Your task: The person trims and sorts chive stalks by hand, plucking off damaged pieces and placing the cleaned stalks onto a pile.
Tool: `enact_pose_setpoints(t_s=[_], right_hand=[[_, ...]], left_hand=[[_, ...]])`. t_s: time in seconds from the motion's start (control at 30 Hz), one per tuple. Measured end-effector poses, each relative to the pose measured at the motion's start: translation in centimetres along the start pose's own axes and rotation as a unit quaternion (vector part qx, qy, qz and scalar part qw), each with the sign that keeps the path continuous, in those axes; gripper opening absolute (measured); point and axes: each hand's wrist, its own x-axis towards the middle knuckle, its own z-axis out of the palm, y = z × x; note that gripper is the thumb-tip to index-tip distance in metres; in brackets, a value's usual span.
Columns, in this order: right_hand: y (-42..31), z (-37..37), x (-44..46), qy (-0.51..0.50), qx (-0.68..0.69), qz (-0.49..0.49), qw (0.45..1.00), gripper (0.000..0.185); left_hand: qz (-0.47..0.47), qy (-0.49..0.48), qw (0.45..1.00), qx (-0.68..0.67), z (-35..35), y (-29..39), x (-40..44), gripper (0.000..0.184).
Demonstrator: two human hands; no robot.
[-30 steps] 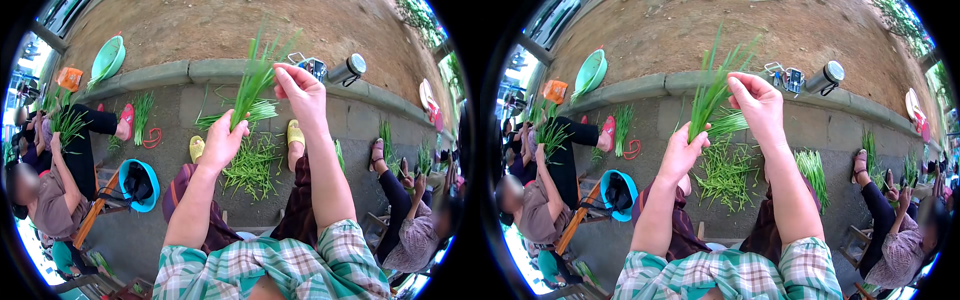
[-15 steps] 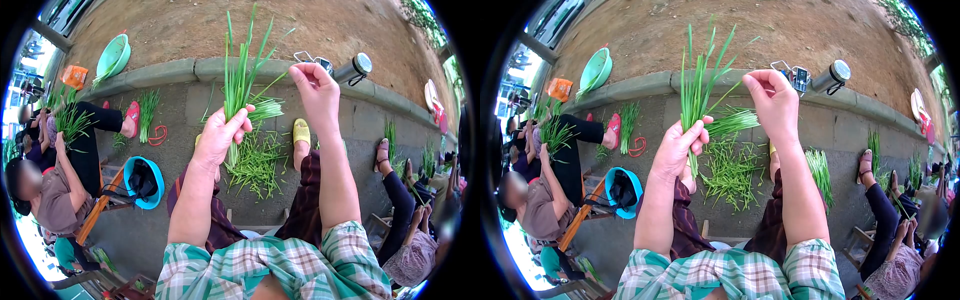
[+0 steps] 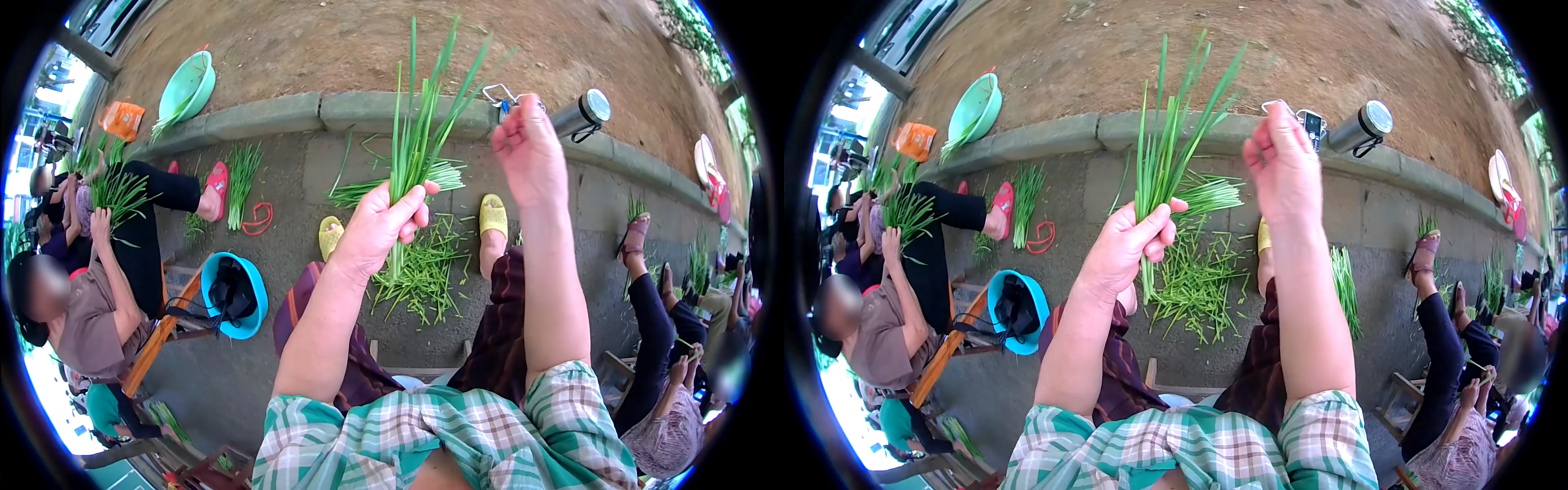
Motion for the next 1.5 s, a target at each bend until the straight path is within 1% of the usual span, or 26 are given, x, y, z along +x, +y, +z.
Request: enact_pose_setpoints(t_s=[0.03, 0.1, 0.13, 0.17, 0.23, 0.27, 0.33, 0.37, 0.43, 0.47, 0.53, 0.57, 0.67, 0.7, 0.77, 0.8, 0.93, 1.0, 1.13, 1.2, 1.23, 1.3, 1.33, 1.37, 1.43, 1.5], right_hand=[[-0.6, 0.1, 0.0, 0.04, -0.001, -0.018, 0.999, 0.015], [-1.6, 0.1, -0.2, 0.046, -0.076, -0.025, 0.996, 0.016], [-1.5, 0.3, -0.5, 0.045, -0.075, -0.024, 0.996, 0.016], [-1.3, 0.5, -0.8, 0.023, -0.147, 0.016, 0.989, 0.017], [-0.5, 0.9, -1.7, -0.033, -0.261, 0.075, 0.962, 0.023], [0.3, 1.0, -1.9, -0.049, -0.304, 0.081, 0.948, 0.024], [1.5, 2.2, -2.7, -0.079, -0.398, 0.081, 0.91, 0.027], [1.8, 3.1, -3.2, -0.09, -0.402, 0.106, 0.905, 0.034], [2.6, 3.4, -3.5, -0.11, -0.283, 0.185, 0.935, 0.043], [2.6, 3.7, -3.7, -0.109, -0.282, 0.185, 0.935, 0.043], [2.4, 4.2, -4.0, -0.209, -0.201, 0.263, 0.92, 0.043], [2.6, 4.1, -4.1, -0.208, -0.2, 0.263, 0.921, 0.043], [3.2, 3.9, -4.1, -0.164, -0.168, 0.227, 0.945, 0.026], [3.3, 3.9, -4.0, -0.166, -0.169, 0.228, 0.945, 0.026], [3.6, 3.8, -3.8, -0.13, -0.193, 0.199, 0.952, 0.023], [3.4, 3.8, -3.9, -0.142, -0.194, 0.199, 0.95, 0.021], [3.1, 4.1, -3.9, -0.167, -0.172, 0.22, 0.946, 0.021], [3.6, 4.2, -4.0, -0.145, -0.202, 0.193, 0.949, 0.022], [3.6, 4.5, -4.2, -0.126, -0.21, 0.177, 0.953, 0.024], [3.7, 4.5, -4.0, -0.078, -0.278, 0.125, 0.949, 0.025], [3.9, 4.2, -3.7, -0.079, -0.278, 0.126, 0.949, 0.025], [4.2, 3.4, -3.1, -0.083, -0.385, 0.036, 0.918, 0.025], [4.4, 3.2, -3.2, -0.088, -0.354, 0.025, 0.931, 0.024], [4.5, 3.0, -3.2, -0.088, -0.354, 0.026, 0.931, 0.024], [4.1, 3.8, -3.5, -0.098, -0.269, 0.079, 0.955, 0.024], [3.5, 5.0, -4.2, -0.106, -0.278, 0.096, 0.95, 0.024]], left_hand=[[-0.005, 0.008, 1.0, -0.001, -0.1, -0.1, -0.1, 0.025], [0.014, 0.012, 1.0, 0.012, -0.4, -0.2, 0.0, 0.028], [0.032, 0.015, 0.999, 0.024, -0.5, -0.2, 0.1, 0.03], [0.032, 0.017, 0.999, 0.024, -0.4, -0.1, 0.1, 0.03], [0.047, 0.021, 0.996, -0.07, 0.1, 0.5, 0.1, 0.035], [0.055, -0.003, 0.994, -0.095, -0.1, 0.7, 0.2, 0.036], [0.055, -0.005, 0.991, -0.119, 0.1, 1.0, 0.0, 0.036], [0.055, -0.008, 0.988, -0.143, 0.3, 1.2, 0.0, 0.035], [0.056, -0.012, 0.987, -0.148, -0.1, 0.8, 0.2, 0.035], [0.057, -0.017, 0.986, -0.154, -0.3, 0.5, 0.3, 0.034], [0.05, -0.031, 0.986, -0.156, -0.7, 0.1, 0.2, 0.031], [0.045, -0.045, 0.985, -0.158, -0.8, 0.0, 0.2, 0.029], [0.05, -0.045, 0.983, -0.174, -0.4, 0.3, 0.3, 0.033], [0.051, -0.044, 0.982, -0.174, -0.2, 0.5, 0.2, 0.033], [0.049, -0.018, 0.978, -0.204, 0.1, 1.0, 0.0, 0.034], [0.049, -0.017, 0.978, -0.204, 0.1, 1.0, 0.1, 0.034], [0.057, -0.005, 0.981, -0.185, -0.2, 0.5, 0.3, 0.032], [0.064, 0.0, 0.983, -0.17, -0.3, 0.4, 0.4, 0.032], [0.073, -0.006, 0.986, -0.152, -0.4, 0.4, 0.6, 0.031], [0.082, 0.0, 0.985, -0.151, -0.5, 0.4, 0.5, 0.031], [0.079, 0.02, 0.985, -0.153, -0.6, 0.4, 0.5, 0.031], [0.078, 0.041, 0.984, -0.155, -0.7, 0.4, 0.5, 0.03], [0.081, 0.043, 0.983, -0.156, -0.8, 0.4, 0.5, 0.03], [0.084, 0.046, 0.983, -0.159, -0.8, 0.3, 0.5, 0.03], [0.089, 0.055, 0.983, -0.151, -0.9, 0.1, 0.7, 0.03], [0.092, 0.065, 0.983, -0.144, -0.9, -0.1, 0.7, 0.029]])
